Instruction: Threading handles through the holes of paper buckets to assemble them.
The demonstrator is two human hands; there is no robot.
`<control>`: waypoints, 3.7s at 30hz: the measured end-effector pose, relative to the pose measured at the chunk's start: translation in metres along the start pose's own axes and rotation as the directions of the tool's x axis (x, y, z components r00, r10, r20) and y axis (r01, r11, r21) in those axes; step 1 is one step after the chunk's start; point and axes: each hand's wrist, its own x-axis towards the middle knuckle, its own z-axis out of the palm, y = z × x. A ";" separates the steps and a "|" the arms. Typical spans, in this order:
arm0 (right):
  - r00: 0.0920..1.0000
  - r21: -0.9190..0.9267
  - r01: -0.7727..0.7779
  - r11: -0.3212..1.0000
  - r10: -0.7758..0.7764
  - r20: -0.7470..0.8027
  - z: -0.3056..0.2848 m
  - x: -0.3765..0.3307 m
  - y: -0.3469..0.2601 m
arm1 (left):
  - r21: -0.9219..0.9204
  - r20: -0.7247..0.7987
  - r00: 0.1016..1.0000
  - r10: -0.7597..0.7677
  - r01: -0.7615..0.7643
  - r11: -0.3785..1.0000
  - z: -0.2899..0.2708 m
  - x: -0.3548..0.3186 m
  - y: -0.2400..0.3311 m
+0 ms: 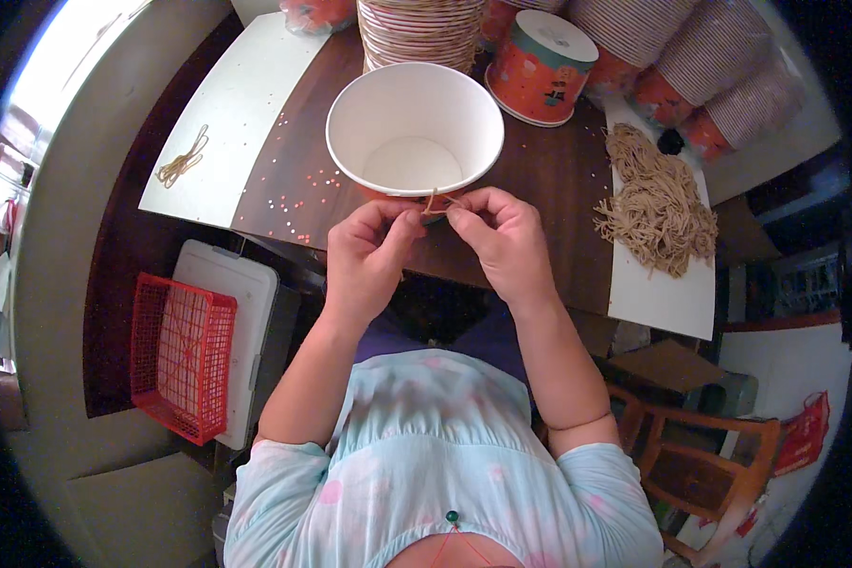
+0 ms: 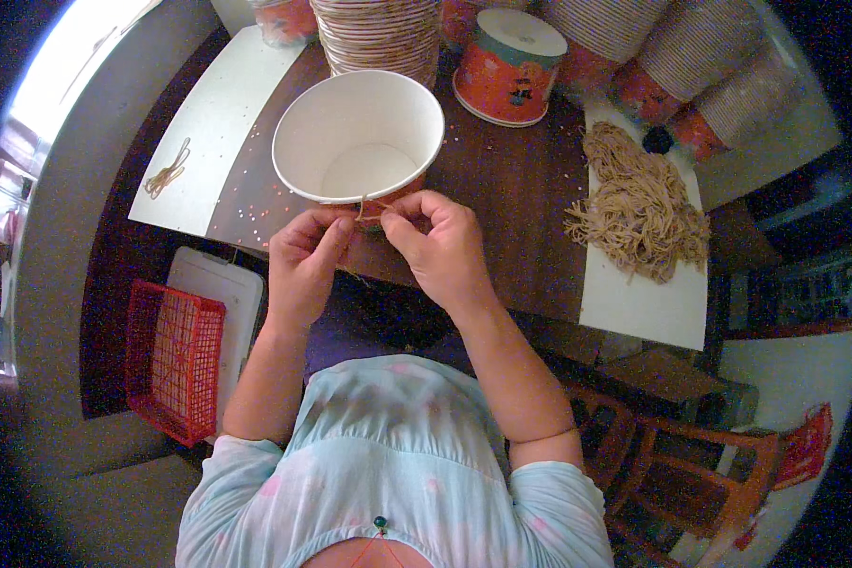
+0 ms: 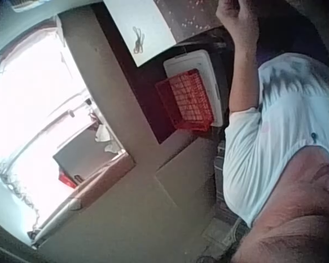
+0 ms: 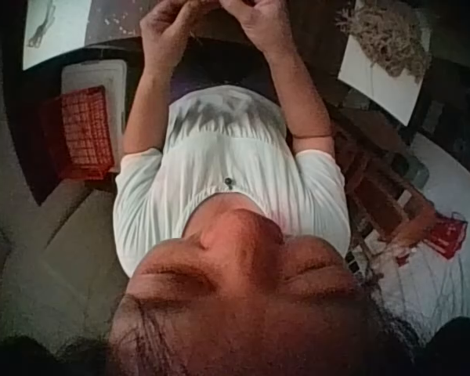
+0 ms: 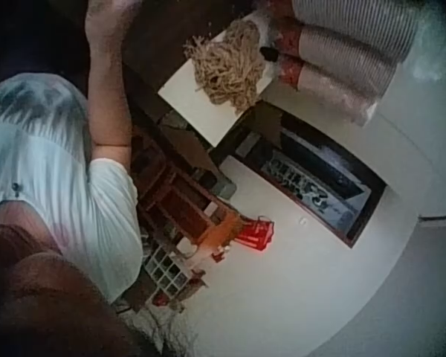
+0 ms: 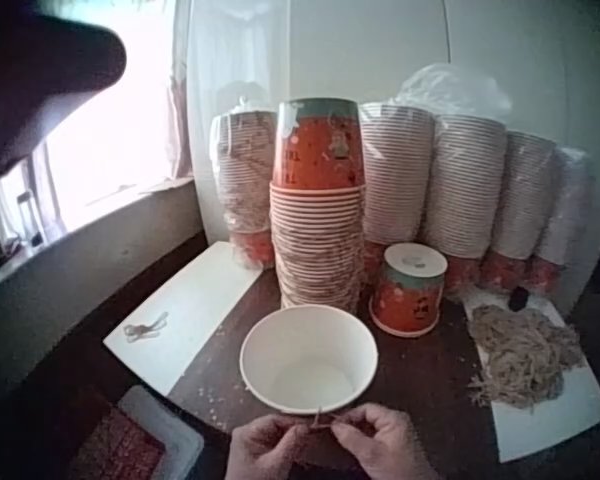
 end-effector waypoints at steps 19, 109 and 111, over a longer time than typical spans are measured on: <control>0.958 -0.390 0.236 0.890 -0.281 -0.061 -0.001 -0.016 -0.008 | 0.025 0.088 0.984 -0.152 0.151 0.988 -0.013 -0.032 0.013; 0.899 -0.445 0.380 0.811 -0.208 0.386 -0.057 -0.083 -0.051 | 0.286 0.570 0.640 -0.516 0.434 0.854 -0.026 -0.048 0.039; 0.928 -0.430 0.335 0.838 -0.214 0.306 -0.064 -0.081 -0.051 | 0.166 0.605 0.621 -0.498 0.513 0.842 -0.037 -0.047 0.031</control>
